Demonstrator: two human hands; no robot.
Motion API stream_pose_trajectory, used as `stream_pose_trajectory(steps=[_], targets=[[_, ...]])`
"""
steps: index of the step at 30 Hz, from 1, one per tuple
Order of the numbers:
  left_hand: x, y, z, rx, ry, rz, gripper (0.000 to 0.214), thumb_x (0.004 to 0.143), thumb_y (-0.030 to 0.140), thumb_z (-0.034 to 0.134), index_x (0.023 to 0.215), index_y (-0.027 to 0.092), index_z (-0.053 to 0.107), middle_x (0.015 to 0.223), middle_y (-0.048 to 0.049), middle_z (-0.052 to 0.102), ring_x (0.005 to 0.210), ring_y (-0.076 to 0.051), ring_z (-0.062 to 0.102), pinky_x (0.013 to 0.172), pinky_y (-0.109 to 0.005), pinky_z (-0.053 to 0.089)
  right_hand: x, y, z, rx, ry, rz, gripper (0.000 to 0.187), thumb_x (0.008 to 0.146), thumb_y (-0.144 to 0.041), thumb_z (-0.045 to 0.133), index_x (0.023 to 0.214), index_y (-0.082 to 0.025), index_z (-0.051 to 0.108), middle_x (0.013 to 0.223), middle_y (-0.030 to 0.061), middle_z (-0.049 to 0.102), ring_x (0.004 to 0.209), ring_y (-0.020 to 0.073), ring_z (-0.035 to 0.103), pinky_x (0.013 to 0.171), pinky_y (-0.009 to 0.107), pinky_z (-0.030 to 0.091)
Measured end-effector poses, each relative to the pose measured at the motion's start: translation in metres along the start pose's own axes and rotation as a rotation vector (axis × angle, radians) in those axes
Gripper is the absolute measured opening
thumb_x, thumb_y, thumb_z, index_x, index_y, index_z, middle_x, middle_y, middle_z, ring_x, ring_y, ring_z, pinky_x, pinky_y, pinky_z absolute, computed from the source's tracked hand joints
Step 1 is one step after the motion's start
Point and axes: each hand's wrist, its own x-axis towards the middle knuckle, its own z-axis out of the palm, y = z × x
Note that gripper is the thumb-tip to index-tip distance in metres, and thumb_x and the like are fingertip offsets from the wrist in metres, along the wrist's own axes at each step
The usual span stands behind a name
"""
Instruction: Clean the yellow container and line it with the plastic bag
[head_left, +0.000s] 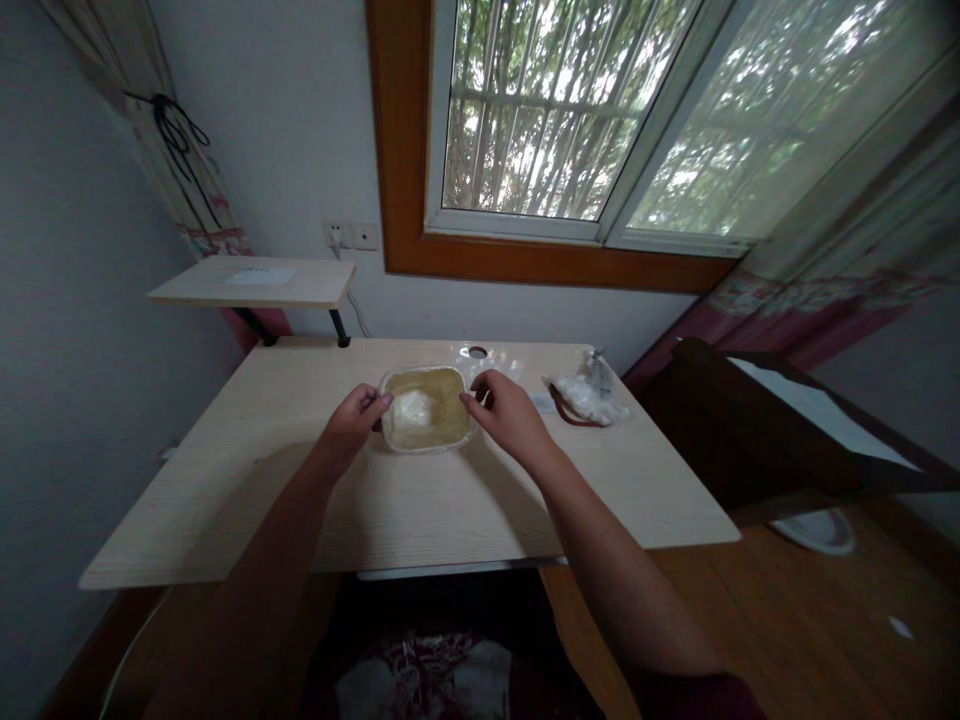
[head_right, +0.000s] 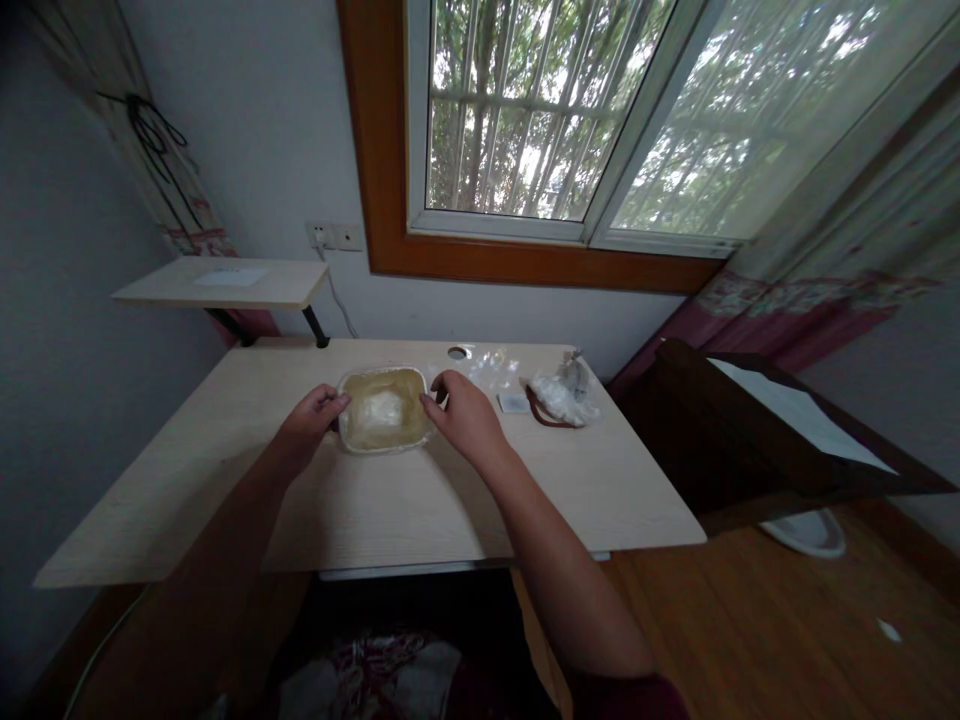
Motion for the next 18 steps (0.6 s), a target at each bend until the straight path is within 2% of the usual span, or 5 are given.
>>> stream_pose_trajectory(steps=[7,11,13,16,18], targets=[[0.002,0.002,-0.011,0.021,-0.035,0.006,0.036,0.076,0.051,0.071,0.076,0.020,0.052,0.063,0.0047,0.051,0.058,-0.012,0.049,0.056,-0.023,0.040,0.001,-0.006,0.017,-0.100,-0.133,0.083,0.028,0.095,-0.041,0.053,0.080,-0.020,0.063,0.074,0.0034,0.069,0.067,0.0159,0.059,0.062,0.026,0.034],[0.009,-0.003,-0.017,0.059,0.031,0.059,0.033,0.078,0.048,0.071,0.084,0.020,0.054,0.066,0.0043,0.052,0.059,-0.012,0.050,0.057,-0.024,0.040,0.001,-0.011,0.025,-0.127,-0.137,0.117,0.028,0.094,-0.039,0.052,0.079,-0.019,0.065,0.074,0.0040,0.070,0.066,0.0159,0.059,0.061,0.026,0.031],[0.008,0.002,-0.019,0.143,0.152,0.150,0.029,0.080,0.044,0.069,0.090,0.020,0.055,0.070,0.0031,0.053,0.061,-0.013,0.050,0.059,-0.025,0.042,0.001,-0.011,0.029,-0.098,-0.119,0.121,0.030,0.095,-0.039,0.050,0.079,-0.019,0.066,0.074,0.0036,0.070,0.066,0.0155,0.058,0.060,0.025,0.031],[0.001,0.023,-0.019,0.377,0.309,0.394,0.017,0.085,0.035,0.065,0.092,0.020,0.060,0.085,-0.0017,0.057,0.071,-0.015,0.053,0.069,-0.027,0.046,0.001,-0.012,0.032,-0.041,-0.093,0.120,0.030,0.095,-0.039,0.050,0.078,-0.019,0.065,0.071,0.0028,0.068,0.064,0.0148,0.057,0.059,0.025,0.031],[-0.004,0.039,-0.014,0.536,0.235,0.552,0.010,0.088,0.030,0.061,0.090,0.020,0.063,0.091,-0.0041,0.059,0.080,-0.017,0.055,0.078,-0.029,0.047,0.001,-0.012,0.034,-0.004,-0.083,0.108,0.031,0.095,-0.039,0.050,0.075,-0.019,0.063,0.069,0.0022,0.066,0.063,0.0144,0.056,0.059,0.025,0.030]])
